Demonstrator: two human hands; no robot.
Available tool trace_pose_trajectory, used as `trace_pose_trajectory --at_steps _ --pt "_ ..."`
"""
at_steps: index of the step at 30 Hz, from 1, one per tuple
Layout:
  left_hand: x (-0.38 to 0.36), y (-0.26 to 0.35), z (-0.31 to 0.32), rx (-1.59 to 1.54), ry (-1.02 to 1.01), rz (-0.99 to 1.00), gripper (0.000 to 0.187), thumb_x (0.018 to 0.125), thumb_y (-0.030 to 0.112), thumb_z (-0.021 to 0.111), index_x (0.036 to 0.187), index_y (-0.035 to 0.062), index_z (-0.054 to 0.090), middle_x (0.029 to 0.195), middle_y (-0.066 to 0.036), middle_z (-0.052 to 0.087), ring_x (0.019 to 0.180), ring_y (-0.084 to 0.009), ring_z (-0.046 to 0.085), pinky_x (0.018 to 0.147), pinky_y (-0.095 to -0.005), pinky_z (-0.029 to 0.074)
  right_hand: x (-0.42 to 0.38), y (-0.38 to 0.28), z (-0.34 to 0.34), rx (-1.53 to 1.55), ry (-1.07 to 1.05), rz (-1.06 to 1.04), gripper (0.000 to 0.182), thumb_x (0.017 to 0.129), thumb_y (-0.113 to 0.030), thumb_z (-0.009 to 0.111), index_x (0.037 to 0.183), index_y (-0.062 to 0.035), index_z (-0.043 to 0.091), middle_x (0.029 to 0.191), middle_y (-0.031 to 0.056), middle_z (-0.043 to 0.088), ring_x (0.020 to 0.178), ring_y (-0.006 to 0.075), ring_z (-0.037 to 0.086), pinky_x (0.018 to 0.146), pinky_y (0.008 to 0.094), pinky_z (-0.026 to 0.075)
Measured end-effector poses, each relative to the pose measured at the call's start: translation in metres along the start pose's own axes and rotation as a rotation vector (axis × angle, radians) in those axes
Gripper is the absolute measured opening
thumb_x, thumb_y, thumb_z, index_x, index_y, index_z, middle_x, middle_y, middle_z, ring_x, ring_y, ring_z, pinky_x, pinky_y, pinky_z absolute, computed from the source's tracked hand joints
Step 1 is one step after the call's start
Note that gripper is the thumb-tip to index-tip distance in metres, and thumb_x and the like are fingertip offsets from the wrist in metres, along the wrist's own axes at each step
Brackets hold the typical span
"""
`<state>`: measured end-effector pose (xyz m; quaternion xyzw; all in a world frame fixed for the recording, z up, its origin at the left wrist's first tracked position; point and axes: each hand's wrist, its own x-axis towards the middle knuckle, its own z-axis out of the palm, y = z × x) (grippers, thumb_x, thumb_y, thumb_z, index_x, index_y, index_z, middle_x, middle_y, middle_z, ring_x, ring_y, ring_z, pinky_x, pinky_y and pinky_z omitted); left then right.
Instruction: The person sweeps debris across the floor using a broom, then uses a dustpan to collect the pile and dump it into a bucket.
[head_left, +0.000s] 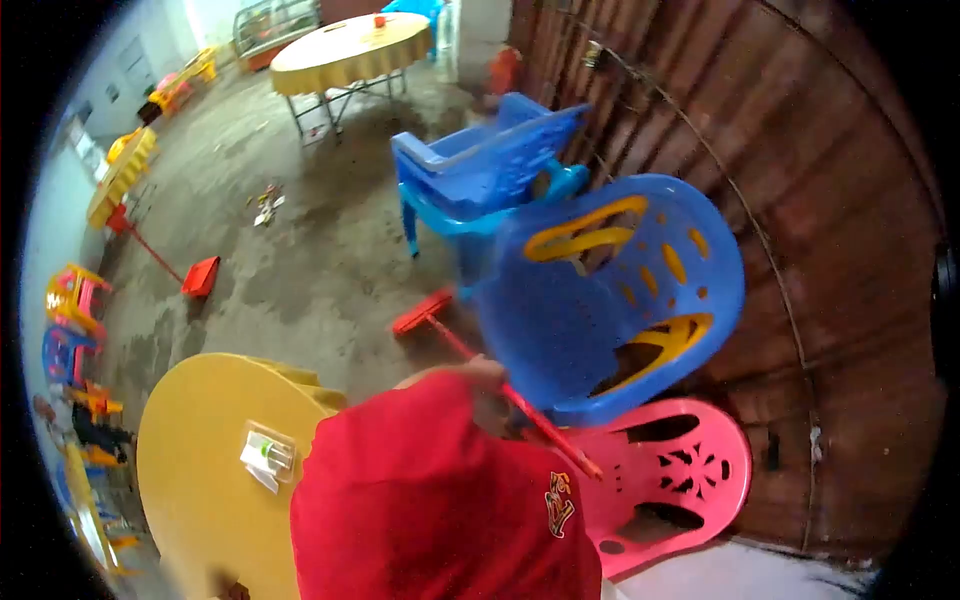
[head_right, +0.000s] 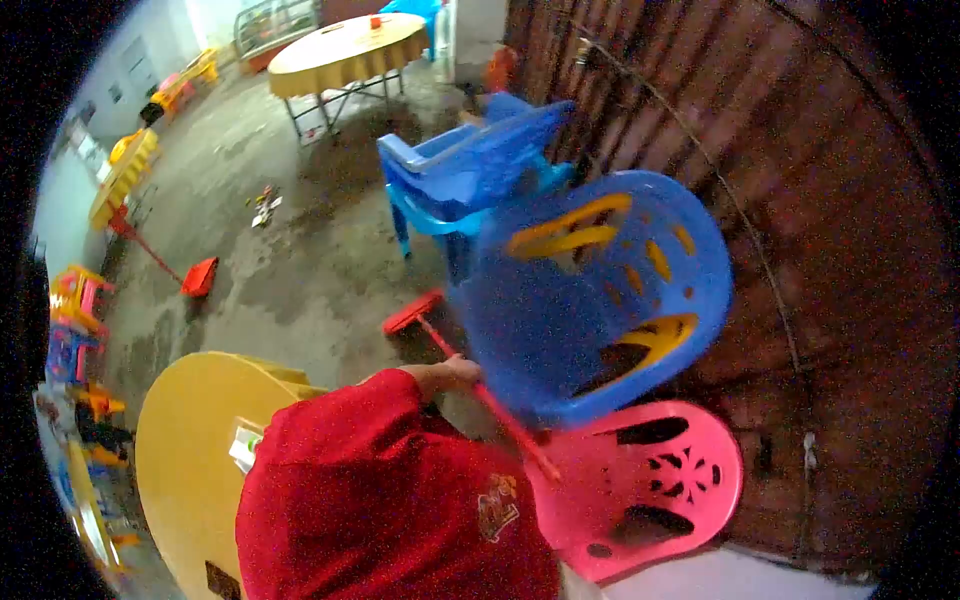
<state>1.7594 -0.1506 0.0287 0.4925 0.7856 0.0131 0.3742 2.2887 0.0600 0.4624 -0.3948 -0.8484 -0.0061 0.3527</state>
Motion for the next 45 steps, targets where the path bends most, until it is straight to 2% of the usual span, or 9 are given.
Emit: trace_pose_trajectory --at_steps 2,5,11,15,22,27,32,40,45 --pt "0.016 -0.021 0.032 0.205 0.146 0.138 0.026 0.074 0.040 0.062 0.088 0.0192 0.067 0.087 -0.004 0.067 0.080 -0.0270 0.063 0.064 -0.0477 0.043 -0.002 -0.063 0.088 0.204 -0.411 0.028 0.044 0.093 -0.041 0.044 0.110 -0.0043 0.061 0.098 0.0159 0.064 0.087 0.0278 0.063 0.077 0.0373 0.049" --pt "-0.007 -0.026 0.019 0.223 0.016 0.213 0.026 0.073 0.031 0.061 0.094 0.0163 0.066 0.096 -0.004 0.066 0.094 -0.0248 0.059 0.074 -0.0495 0.041 -0.006 -0.140 0.176 0.313 -0.895 -0.031 0.041 0.091 -0.039 0.047 0.110 -0.0052 0.062 0.095 0.0160 0.064 0.085 0.0281 0.063 0.075 0.0377 0.049" --pt "-0.012 -0.118 0.025 0.371 0.043 0.299 0.047 0.076 0.053 0.054 0.098 0.0146 0.068 0.110 -0.011 0.063 0.106 -0.0245 0.055 0.081 -0.0487 0.041 -0.007 -0.269 0.269 0.193 -1.291 -0.259 0.036 0.088 -0.035 0.053 0.108 -0.0071 0.063 0.089 0.0160 0.065 0.080 0.0288 0.063 0.072 0.0385 0.049" --pt "-0.055 -0.182 -0.015 0.165 -0.017 0.111 0.035 0.087 0.037 0.049 0.106 0.0142 0.068 0.114 -0.005 0.064 0.109 -0.0233 0.056 0.087 -0.0562 0.035 0.008 -0.354 0.303 0.048 -1.403 -0.368 0.034 0.085 -0.033 0.057 0.108 -0.0084 0.063 0.085 0.0160 0.065 0.077 0.0292 0.064 0.069 0.0390 0.049" --pt "-0.087 -0.262 -0.084 0.249 0.300 0.011 0.022 0.082 0.028 0.058 0.098 0.0170 0.068 0.091 -0.001 0.068 0.091 -0.0232 0.062 0.087 -0.0571 0.034 0.018 -0.471 0.360 -0.043 -1.519 -0.446 0.032 0.083 -0.031 0.062 0.107 -0.0099 0.064 0.080 0.0165 0.065 0.074 0.0298 0.064 0.066 0.0395 0.049" --pt "-0.099 -0.309 -0.107 -0.117 0.550 -0.071 0.043 0.080 0.042 0.062 0.112 0.0138 0.059 0.119 -0.006 0.057 0.114 -0.0243 0.052 0.092 -0.0558 0.035 0.013 -0.543 0.420 0.078 -1.550 -0.415 0.033 0.083 -0.031 0.061 0.107 -0.0095 0.063 0.080 0.0176 0.064 0.074 0.0301 0.064 0.066 0.0393 0.049" --pt "-0.103 -0.382 -0.115 -0.426 0.424 -0.137 0.065 0.080 0.046 0.062 0.134 0.0164 0.040 0.145 -0.004 0.033 0.132 -0.0274 0.035 0.096 -0.0636 0.033 0.010 -0.604 0.489 0.235 -1.575 -0.358 0.033 0.083 -0.031 0.061 0.108 -0.0092 0.063 0.081 0.0187 0.064 0.074 0.0303 0.064 0.067 0.0391 0.049" --pt "-0.092 -0.559 -0.176 -0.467 0.363 -0.390 0.077 0.077 0.041 0.068 0.142 0.0259 0.029 0.153 0.000 0.019 0.133 -0.0272 0.033 0.095 -0.0639 0.034 0.015 -0.733 0.623 0.522 -1.564 -0.265 0.034 0.083 -0.032 0.060 0.109 -0.0087 0.063 0.082 0.0204 0.063 0.074 0.0308 0.064 0.067 0.0388 0.049" --pt "-0.107 -0.658 -0.254 -0.319 0.683 -0.481 0.053 0.080 0.028 0.063 0.129 0.0189 0.045 0.143 -0.005 0.036 0.130 -0.0278 0.035 0.099 -0.0610 0.031 0.090 -0.826 0.668 0.456 -1.470 -0.233 0.037 0.082 -0.022 0.063 0.115 -0.0034 0.060 0.085 0.0121 0.068 0.074 0.0188 0.064 0.067 0.0331 0.050"
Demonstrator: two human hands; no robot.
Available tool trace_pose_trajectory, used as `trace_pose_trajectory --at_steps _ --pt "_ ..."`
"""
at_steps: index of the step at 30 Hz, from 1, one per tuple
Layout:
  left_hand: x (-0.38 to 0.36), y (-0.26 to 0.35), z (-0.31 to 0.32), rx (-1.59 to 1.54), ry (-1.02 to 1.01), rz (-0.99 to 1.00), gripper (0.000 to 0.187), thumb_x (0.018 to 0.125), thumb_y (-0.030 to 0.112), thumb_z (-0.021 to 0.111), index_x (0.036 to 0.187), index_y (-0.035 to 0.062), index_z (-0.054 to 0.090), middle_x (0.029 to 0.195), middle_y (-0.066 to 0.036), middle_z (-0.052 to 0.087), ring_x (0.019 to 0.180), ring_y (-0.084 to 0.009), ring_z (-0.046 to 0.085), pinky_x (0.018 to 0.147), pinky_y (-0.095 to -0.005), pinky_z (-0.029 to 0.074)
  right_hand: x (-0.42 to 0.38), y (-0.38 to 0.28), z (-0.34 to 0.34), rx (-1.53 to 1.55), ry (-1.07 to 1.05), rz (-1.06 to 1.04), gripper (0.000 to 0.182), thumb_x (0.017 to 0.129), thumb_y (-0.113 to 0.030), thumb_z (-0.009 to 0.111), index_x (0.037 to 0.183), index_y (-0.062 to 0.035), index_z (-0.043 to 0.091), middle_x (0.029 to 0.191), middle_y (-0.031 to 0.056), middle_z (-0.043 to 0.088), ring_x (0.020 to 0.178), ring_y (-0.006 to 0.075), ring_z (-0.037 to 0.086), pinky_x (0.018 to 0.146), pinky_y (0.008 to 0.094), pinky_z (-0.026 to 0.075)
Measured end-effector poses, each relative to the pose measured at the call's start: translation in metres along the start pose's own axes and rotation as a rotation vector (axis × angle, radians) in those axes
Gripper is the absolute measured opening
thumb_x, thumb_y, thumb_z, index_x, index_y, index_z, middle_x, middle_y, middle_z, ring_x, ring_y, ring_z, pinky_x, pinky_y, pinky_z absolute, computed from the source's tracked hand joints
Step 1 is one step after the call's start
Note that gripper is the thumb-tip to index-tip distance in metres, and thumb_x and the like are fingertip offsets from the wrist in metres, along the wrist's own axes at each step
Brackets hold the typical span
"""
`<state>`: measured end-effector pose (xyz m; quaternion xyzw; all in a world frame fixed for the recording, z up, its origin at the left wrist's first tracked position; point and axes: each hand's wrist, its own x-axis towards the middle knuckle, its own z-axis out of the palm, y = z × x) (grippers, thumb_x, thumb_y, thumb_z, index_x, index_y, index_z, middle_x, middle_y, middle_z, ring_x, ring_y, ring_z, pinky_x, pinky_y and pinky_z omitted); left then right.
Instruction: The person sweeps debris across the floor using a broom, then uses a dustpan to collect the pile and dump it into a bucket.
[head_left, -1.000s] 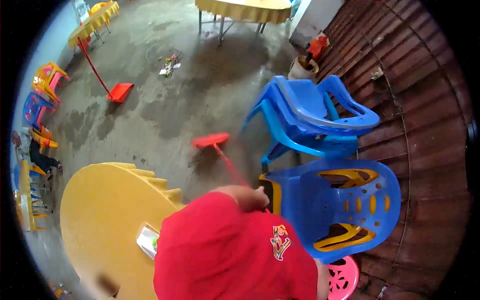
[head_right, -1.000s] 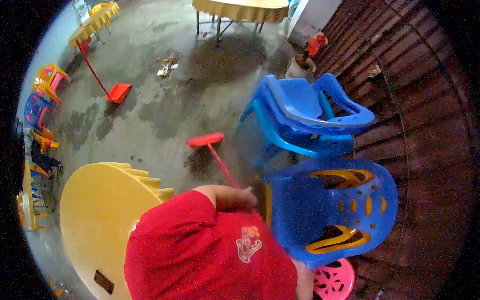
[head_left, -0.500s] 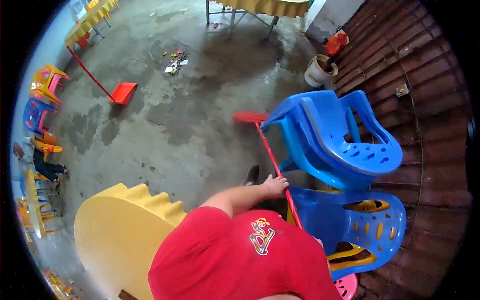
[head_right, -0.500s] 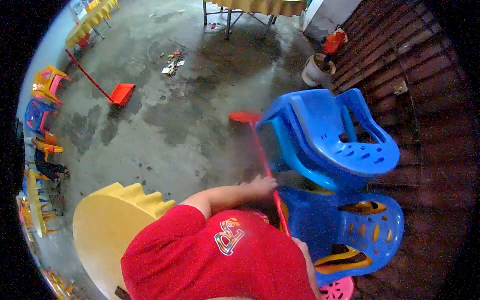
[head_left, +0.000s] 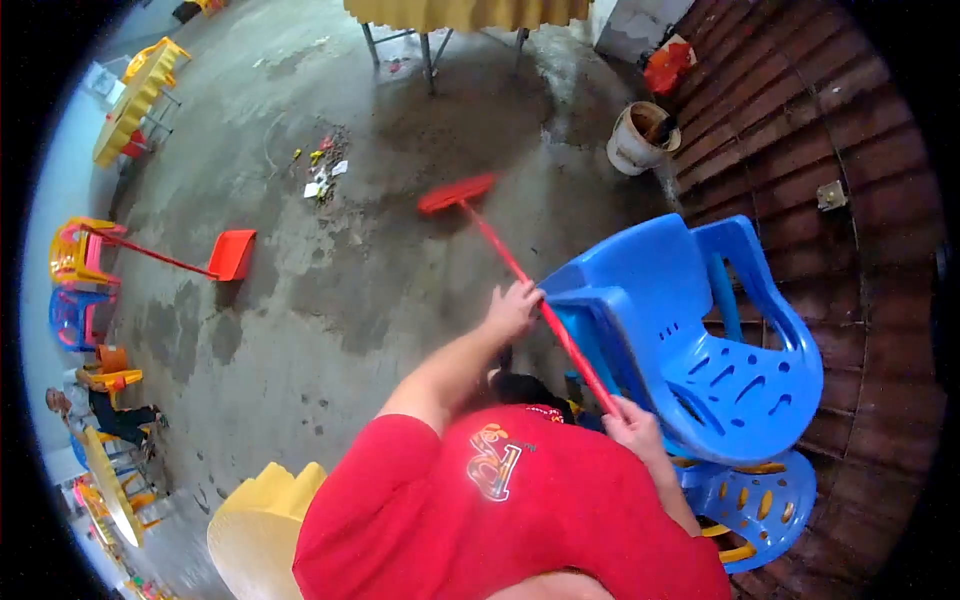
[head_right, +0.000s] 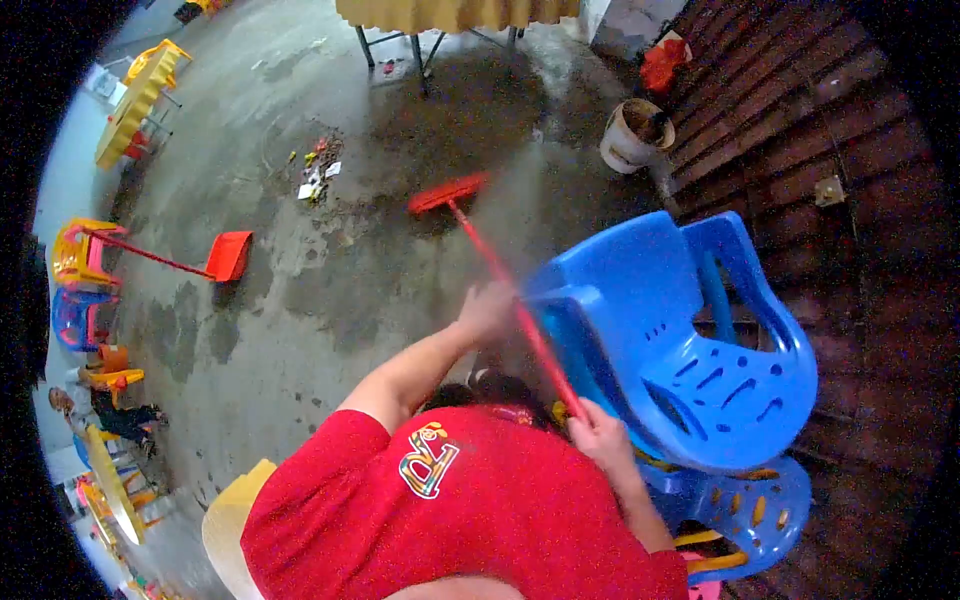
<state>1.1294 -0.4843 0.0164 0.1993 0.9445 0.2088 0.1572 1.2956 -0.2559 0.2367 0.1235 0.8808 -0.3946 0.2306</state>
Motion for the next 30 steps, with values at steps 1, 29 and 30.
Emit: trace_pose_trajectory --at_steps 1,29,30 --pt "0.019 -0.005 -0.015 0.000 0.029 -0.057 0.049 0.081 0.028 0.062 0.126 0.0167 0.047 0.142 -0.006 0.037 0.130 -0.0276 0.035 0.099 -0.0602 0.030 0.006 -0.027 -0.020 0.066 0.048 -0.007 0.037 0.081 -0.019 0.064 0.115 -0.0021 0.060 0.086 0.0104 0.068 0.074 0.0156 0.063 0.067 0.0307 0.049" --pt "0.420 -0.097 -0.201 -0.762 0.126 0.336 0.046 0.071 0.044 0.074 0.098 0.0123 0.055 0.108 -0.008 0.057 0.115 -0.0323 0.048 0.092 -0.0568 0.035 0.429 -0.394 -0.064 -0.606 0.501 -0.543 0.008 0.071 -0.012 0.069 0.076 -0.0123 0.064 0.058 0.0047 0.052 0.050 0.0224 0.052 0.049 0.0339 0.040" --pt "0.419 -0.101 -0.205 -0.767 0.143 0.381 0.044 0.071 0.044 0.073 0.095 0.0118 0.054 0.106 -0.009 0.057 0.114 -0.0322 0.048 0.093 -0.0576 0.034 0.423 -0.407 -0.072 -0.586 0.492 -0.544 0.008 0.070 -0.011 0.070 0.075 -0.0121 0.064 0.057 0.0045 0.051 0.049 0.0222 0.051 0.049 0.0332 0.040"
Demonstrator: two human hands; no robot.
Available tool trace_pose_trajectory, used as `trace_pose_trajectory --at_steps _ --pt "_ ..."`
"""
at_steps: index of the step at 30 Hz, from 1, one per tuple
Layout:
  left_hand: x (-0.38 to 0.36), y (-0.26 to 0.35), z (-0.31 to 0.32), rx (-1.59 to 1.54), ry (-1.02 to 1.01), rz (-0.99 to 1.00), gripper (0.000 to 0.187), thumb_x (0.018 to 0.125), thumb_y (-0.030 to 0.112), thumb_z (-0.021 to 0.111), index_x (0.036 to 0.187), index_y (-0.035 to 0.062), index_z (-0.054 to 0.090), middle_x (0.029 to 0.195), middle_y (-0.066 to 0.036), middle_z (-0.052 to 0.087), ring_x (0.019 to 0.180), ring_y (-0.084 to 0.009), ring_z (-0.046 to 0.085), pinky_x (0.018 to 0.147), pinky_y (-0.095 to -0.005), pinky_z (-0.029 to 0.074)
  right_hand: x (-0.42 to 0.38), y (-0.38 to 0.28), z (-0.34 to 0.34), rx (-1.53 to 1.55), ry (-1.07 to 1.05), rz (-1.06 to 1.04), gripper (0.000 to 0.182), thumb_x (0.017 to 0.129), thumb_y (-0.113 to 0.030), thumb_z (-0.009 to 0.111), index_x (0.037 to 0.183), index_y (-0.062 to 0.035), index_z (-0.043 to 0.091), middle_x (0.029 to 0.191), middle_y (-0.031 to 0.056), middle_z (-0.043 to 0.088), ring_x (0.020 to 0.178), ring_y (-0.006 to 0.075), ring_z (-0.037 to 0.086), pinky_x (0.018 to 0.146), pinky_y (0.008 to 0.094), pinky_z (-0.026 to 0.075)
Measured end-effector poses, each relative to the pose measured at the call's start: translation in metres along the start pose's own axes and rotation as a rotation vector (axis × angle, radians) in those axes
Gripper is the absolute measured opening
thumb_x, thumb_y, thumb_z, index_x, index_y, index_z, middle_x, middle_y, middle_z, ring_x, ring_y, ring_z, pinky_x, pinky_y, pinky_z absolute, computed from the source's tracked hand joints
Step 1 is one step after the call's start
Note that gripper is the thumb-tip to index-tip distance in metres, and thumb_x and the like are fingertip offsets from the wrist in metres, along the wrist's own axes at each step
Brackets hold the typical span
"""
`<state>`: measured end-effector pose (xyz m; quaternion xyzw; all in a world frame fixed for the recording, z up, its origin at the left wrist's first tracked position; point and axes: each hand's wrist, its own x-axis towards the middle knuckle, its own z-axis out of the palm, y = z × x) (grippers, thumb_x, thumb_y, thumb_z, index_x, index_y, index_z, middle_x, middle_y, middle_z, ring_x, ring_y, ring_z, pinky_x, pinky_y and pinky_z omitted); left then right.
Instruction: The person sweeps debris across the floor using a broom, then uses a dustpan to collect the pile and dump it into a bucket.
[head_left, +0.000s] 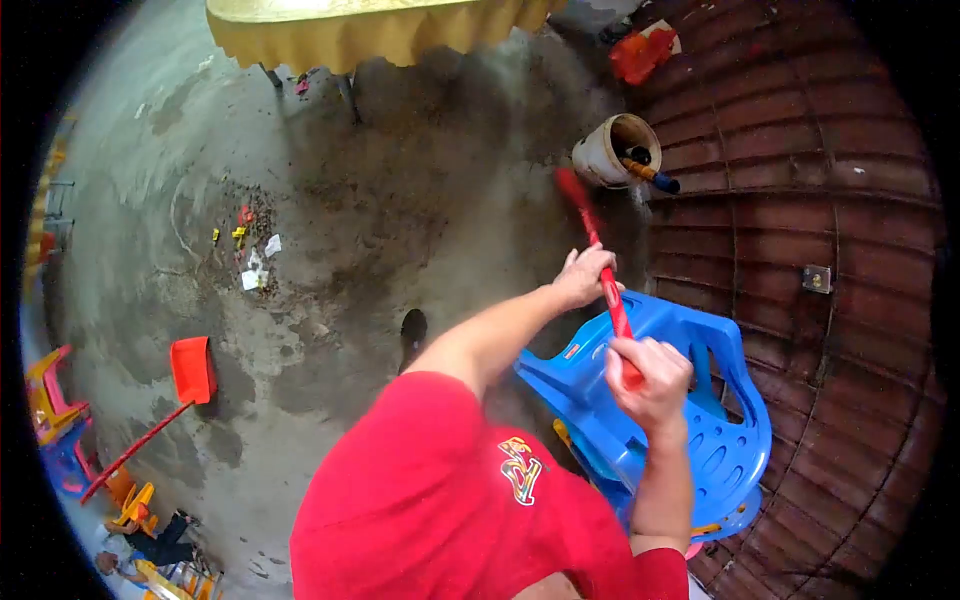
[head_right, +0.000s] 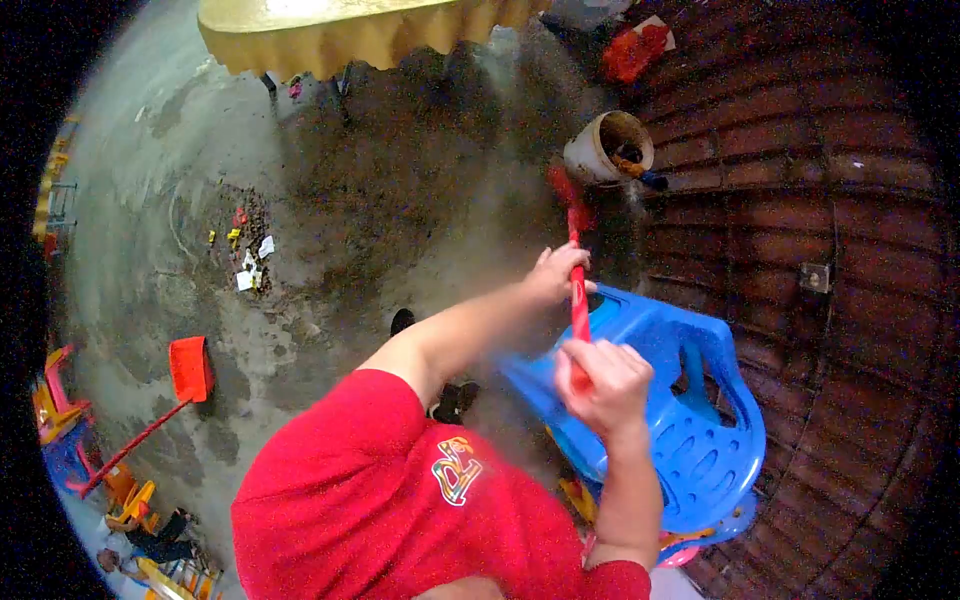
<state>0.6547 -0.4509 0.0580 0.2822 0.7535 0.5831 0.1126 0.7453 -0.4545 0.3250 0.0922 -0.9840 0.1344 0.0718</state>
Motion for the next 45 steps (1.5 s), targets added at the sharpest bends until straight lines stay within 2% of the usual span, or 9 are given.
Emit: trace_pose_trajectory --at_steps 7,21,22,28,32,33,40,42,45 --pt "-0.038 0.065 -0.071 -0.170 -0.102 0.352 0.032 0.074 0.033 0.067 0.077 0.0068 0.049 0.075 -0.013 0.052 0.076 -0.0339 0.053 0.065 -0.0436 0.043 0.008 -0.039 -0.110 0.253 0.193 0.100 0.012 0.070 -0.019 0.067 0.069 -0.0067 0.065 0.050 0.0023 0.043 0.043 0.0168 0.041 0.044 0.0288 0.029" --pt "-0.118 0.016 -0.195 0.393 -0.542 -0.109 0.033 0.077 0.042 0.064 0.086 0.0107 0.059 0.081 -0.015 0.064 0.077 -0.0352 0.063 0.067 -0.0448 0.050 -0.027 -0.016 -0.020 1.037 0.297 0.784 0.009 0.087 -0.003 0.058 0.086 0.0026 0.065 0.072 0.0075 0.064 0.044 0.0076 0.048 0.039 0.0209 0.036" --pt "-0.121 0.016 -0.194 0.385 -0.522 -0.083 0.037 0.076 0.046 0.064 0.083 0.0100 0.057 0.077 -0.014 0.063 0.075 -0.0346 0.063 0.065 -0.0448 0.050 -0.036 -0.010 -0.010 0.990 0.298 0.868 0.019 0.088 -0.016 0.057 0.086 0.0017 0.064 0.069 0.0056 0.061 0.041 0.0087 0.046 0.038 0.0199 0.036" --pt "-0.085 0.085 -0.146 -0.053 -0.145 0.289 0.039 0.072 0.046 0.070 0.077 0.0106 0.055 0.074 -0.009 0.057 0.072 -0.0306 0.059 0.062 -0.0444 0.045 -0.080 0.023 -0.100 0.578 0.765 0.614 0.017 0.080 -0.018 0.053 0.078 -0.0024 0.059 0.069 0.0049 0.054 0.063 0.0122 0.052 0.054 0.0240 0.041" --pt "-0.065 0.065 -0.102 0.105 -0.220 0.226 0.027 0.073 0.035 0.070 0.079 0.0128 0.055 0.078 -0.006 0.059 0.080 -0.0273 0.059 0.073 -0.0400 0.045 -0.080 0.013 -0.151 0.519 0.886 0.562 0.018 0.077 -0.016 0.054 0.068 -0.0028 0.045 0.066 0.0042 0.042 0.060 0.0139 0.041 0.055 0.0297 0.033" --pt "-0.057 0.056 -0.097 0.130 -0.319 0.147 0.026 0.073 0.034 0.069 0.081 0.0130 0.056 0.081 -0.007 0.060 0.082 -0.0281 0.060 0.074 -0.0408 0.045 -0.072 0.011 -0.140 0.459 0.703 0.323 0.017 0.078 -0.011 0.051 0.066 -0.0040 0.042 0.064 0.0039 0.039 0.058 0.0136 0.037 0.055 0.0289 0.032" --pt "-0.088 -0.024 -0.138 0.367 -0.403 -0.110 0.024 0.075 0.034 0.064 0.088 0.0136 0.062 0.088 -0.009 0.065 0.091 -0.0295 0.062 0.076 -0.0448 0.045 -0.052 0.057 -0.048 0.720 0.398 0.639 0.012 0.084 -0.010 0.052 0.079 -0.0028 0.060 0.072 0.0028 0.052 0.053 0.0097 0.047 0.048 0.0226 0.041" --pt "-0.089 -0.029 -0.175 0.474 -0.518 -0.466 0.021 0.075 0.031 0.064 0.084 0.0125 0.064 0.088 -0.009 0.065 0.092 -0.0293 0.062 0.074 -0.0440 0.047 -0.049 0.072 0.002 0.755 0.199 0.645 0.009 0.084 -0.005 0.057 0.083 -0.0024 0.065 0.077 0.0044 0.059 0.057 0.0103 0.053 0.050 0.0227 0.044" --pt "-0.100 -0.108 -0.173 0.646 -0.213 -0.303 0.028 0.076 0.037 0.065 0.081 0.0100 0.063 0.086 -0.012 0.065 0.087 -0.0310 0.061 0.077 -0.0441 0.045 -0.021 0.100 0.047 0.938 0.143 0.583 0.007 0.086 -0.003 0.056 0.086 -0.0014 0.063 0.076 0.0047 0.058 0.059 0.0111 0.055 0.052 0.0236 0.046"
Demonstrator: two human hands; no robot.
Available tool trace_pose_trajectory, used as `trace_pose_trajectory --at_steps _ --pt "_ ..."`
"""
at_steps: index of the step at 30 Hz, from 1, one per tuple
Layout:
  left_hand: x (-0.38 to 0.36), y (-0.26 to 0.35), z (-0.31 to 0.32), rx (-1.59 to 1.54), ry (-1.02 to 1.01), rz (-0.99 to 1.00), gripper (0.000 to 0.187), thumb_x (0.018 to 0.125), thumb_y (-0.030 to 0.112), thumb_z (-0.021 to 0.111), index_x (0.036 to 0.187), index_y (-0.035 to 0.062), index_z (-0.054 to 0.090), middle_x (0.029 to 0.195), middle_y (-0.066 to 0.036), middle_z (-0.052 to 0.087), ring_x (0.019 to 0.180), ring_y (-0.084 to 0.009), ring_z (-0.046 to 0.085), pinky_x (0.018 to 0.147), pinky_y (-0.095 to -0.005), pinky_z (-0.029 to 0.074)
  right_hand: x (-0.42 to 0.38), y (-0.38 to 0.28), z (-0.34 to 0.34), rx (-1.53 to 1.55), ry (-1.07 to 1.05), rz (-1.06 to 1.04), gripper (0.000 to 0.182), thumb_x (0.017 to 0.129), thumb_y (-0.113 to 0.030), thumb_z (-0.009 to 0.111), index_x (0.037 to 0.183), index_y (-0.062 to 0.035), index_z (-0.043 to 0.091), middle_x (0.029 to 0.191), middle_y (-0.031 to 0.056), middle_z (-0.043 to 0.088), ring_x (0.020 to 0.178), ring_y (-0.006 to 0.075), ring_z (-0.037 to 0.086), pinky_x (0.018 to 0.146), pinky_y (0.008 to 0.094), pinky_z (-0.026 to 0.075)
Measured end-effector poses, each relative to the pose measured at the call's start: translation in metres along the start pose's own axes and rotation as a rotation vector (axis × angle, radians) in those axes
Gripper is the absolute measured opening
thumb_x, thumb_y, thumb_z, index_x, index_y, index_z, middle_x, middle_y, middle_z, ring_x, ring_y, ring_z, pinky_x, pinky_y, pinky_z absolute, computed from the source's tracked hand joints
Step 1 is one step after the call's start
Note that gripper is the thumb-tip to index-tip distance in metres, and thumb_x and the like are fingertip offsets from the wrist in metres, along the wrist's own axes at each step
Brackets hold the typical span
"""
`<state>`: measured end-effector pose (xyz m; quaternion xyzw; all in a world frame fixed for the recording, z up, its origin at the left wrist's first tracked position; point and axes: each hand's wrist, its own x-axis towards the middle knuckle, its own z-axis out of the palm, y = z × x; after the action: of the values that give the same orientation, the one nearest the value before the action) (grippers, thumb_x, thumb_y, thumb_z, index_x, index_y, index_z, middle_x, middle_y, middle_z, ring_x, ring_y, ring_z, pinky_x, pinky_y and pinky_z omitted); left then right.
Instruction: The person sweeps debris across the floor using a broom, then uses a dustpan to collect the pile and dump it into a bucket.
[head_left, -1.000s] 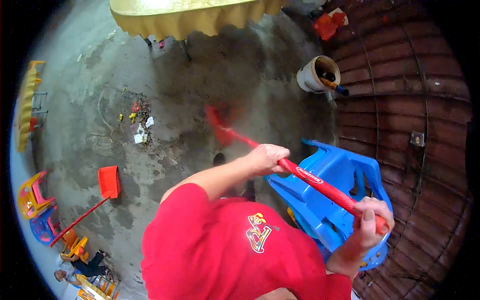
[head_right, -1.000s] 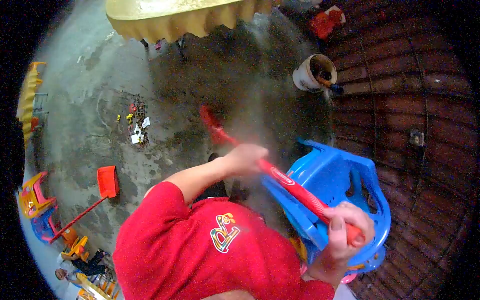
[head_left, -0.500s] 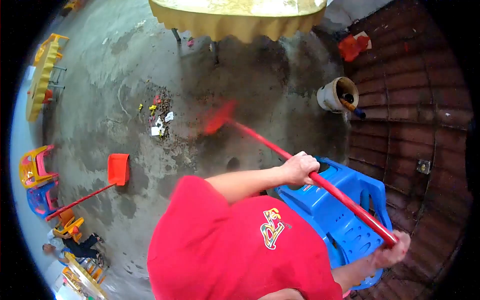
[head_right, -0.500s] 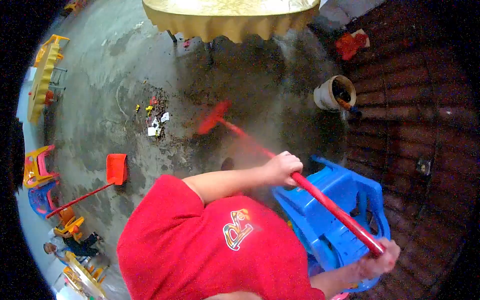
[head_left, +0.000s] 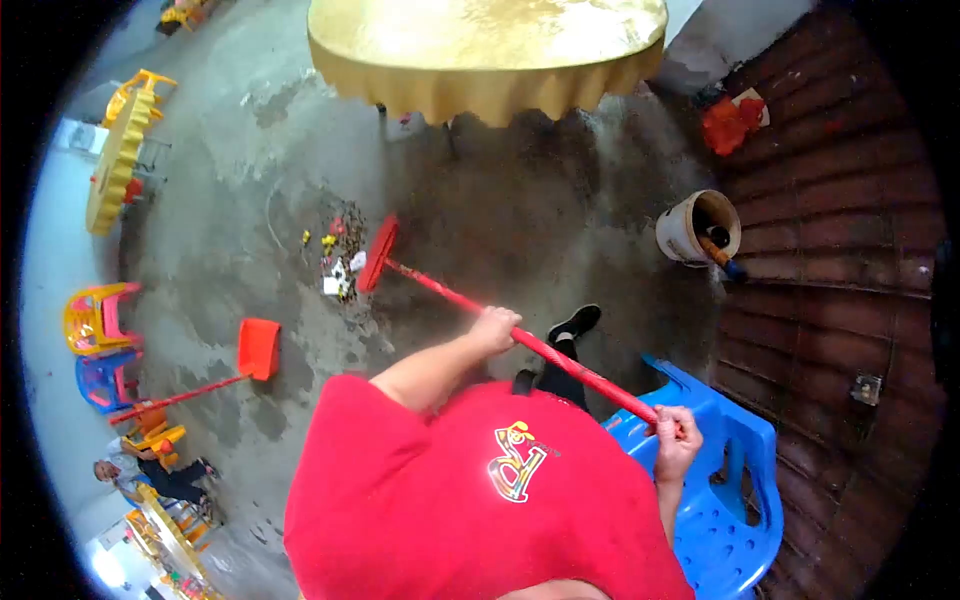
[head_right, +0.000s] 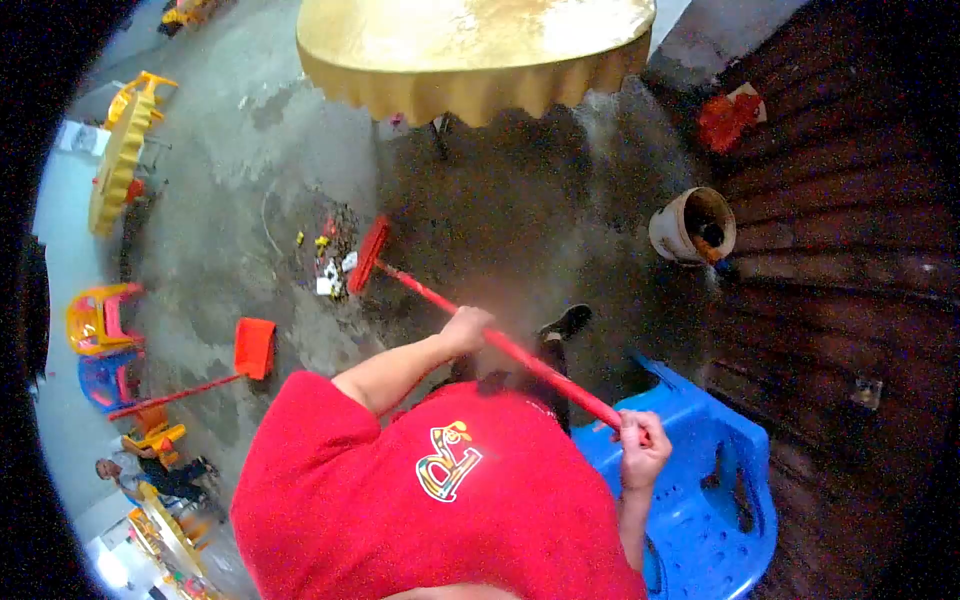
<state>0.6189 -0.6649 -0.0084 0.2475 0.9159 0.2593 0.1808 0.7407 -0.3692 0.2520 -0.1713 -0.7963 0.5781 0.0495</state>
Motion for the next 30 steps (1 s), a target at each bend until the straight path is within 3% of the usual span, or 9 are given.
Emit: trace_pose_trajectory --at_steps 2,5,6,7,9,14,19,27,30 --pt "0.028 0.011 -0.012 0.016 0.048 0.006 0.027 0.075 0.036 0.066 0.079 0.0099 0.062 0.083 -0.011 0.063 0.085 -0.0305 0.061 0.075 -0.0441 0.045 0.045 0.023 -0.025 0.012 0.037 -0.159 0.007 0.086 -0.004 0.056 0.081 -0.0009 0.060 0.076 0.0050 0.057 0.060 0.0125 0.054 0.054 0.0243 0.045" --pt "0.118 0.068 -0.023 -0.016 0.044 0.005 0.023 0.075 0.030 0.067 0.078 0.0093 0.057 0.080 -0.009 0.060 0.085 -0.0293 0.058 0.074 -0.0423 0.042 0.124 0.005 -0.085 -0.065 0.102 -0.309 0.008 0.080 -0.004 0.051 0.075 -0.0002 0.056 0.080 0.0085 0.056 0.080 0.0163 0.053 0.075 0.0290 0.043" --pt "0.170 0.110 -0.040 -0.139 0.188 0.203 0.021 0.075 0.028 0.067 0.080 0.0096 0.056 0.082 -0.009 0.059 0.086 -0.0281 0.057 0.077 -0.0407 0.041 0.164 -0.032 -0.112 -0.019 0.196 -0.337 0.010 0.080 -0.005 0.048 0.073 0.0003 0.053 0.084 0.0131 0.058 0.079 0.0206 0.054 0.075 0.0296 0.044" --pt "0.201 0.127 -0.037 -0.111 0.121 0.229 0.021 0.077 0.027 0.066 0.081 0.0098 0.056 0.082 -0.009 0.058 0.086 -0.0278 0.057 0.078 -0.0404 0.040 0.176 -0.029 -0.133 0.082 0.179 -0.357 0.008 0.081 -0.007 0.048 0.077 -0.0009 0.050 0.090 0.0226 0.061 0.082 0.0272 0.059 0.079 0.0374 0.047" --pt "0.258 0.166 -0.041 -0.138 0.107 0.291 0.025 0.080 0.031 0.065 0.079 0.0082 0.054 0.079 -0.009 0.056 0.083 -0.0285 0.055 0.076 -0.0394 0.040 0.196 -0.026 -0.157 0.186 0.206 -0.378 0.010 0.086 -0.009 0.045 0.078 -0.0021 0.044 0.086 0.0277 0.061 0.083 0.0347 0.063 0.084 0.0520 0.050" --pt "0.379 0.180 -0.011 -0.124 0.039 0.406 0.036 0.079 0.040 0.067 0.072 0.0071 0.054 0.074 -0.010 0.057 0.078 -0.0303 0.056 0.073 -0.0411 0.042 0.224 0.026 -0.179 0.255 0.351 -0.232 0.014 0.090 -0.008 0.040 0.079 0.0000 0.043 0.078 0.0221 0.059 0.081 0.0343 0.063 0.083 0.0491 0.051" --pt "0.454 0.110 0.025 -0.015 -0.261 0.366 0.033 0.078 0.039 0.067 0.072 0.0084 0.057 0.077 -0.010 0.059 0.082 -0.0300 0.057 0.078 -0.0404 0.041 0.278 0.099 -0.131 0.351 0.570 0.111 0.019 0.093 -0.007 0.037 0.077 0.0002 0.044 0.077 0.0195 0.059 0.077 0.0318 0.062 0.084 0.0496 0.050" --pt "0.563 -0.043 0.039 0.055 -0.004 0.359 0.042 0.067 0.026 0.078 0.057 0.0064 0.043 0.057 -0.014 0.046 0.058 -0.0367 0.048 0.052 -0.0449 0.035 0.442 0.218 -0.037 0.638 0.471 0.025 0.024 0.095 -0.009 0.036 0.074 -0.0008 0.045 0.071 0.0183 0.058 0.068 0.0291 0.060 0.080 0.0476 0.051" --pt "0.588 -0.149 0.054 0.060 0.018 0.169 0.028 0.073 0.018 0.072 0.069 0.0035 0.048 0.066 -0.015 0.050 0.064 -0.0324 0.052 0.058 -0.0443 0.039 0.520 0.277 0.015 0.674 0.359 0.146 0.024 0.093 -0.008 0.037 0.073 -0.0003 0.047 0.071 0.0168 0.058 0.069 0.0267 0.060 0.082 0.0438 0.050"
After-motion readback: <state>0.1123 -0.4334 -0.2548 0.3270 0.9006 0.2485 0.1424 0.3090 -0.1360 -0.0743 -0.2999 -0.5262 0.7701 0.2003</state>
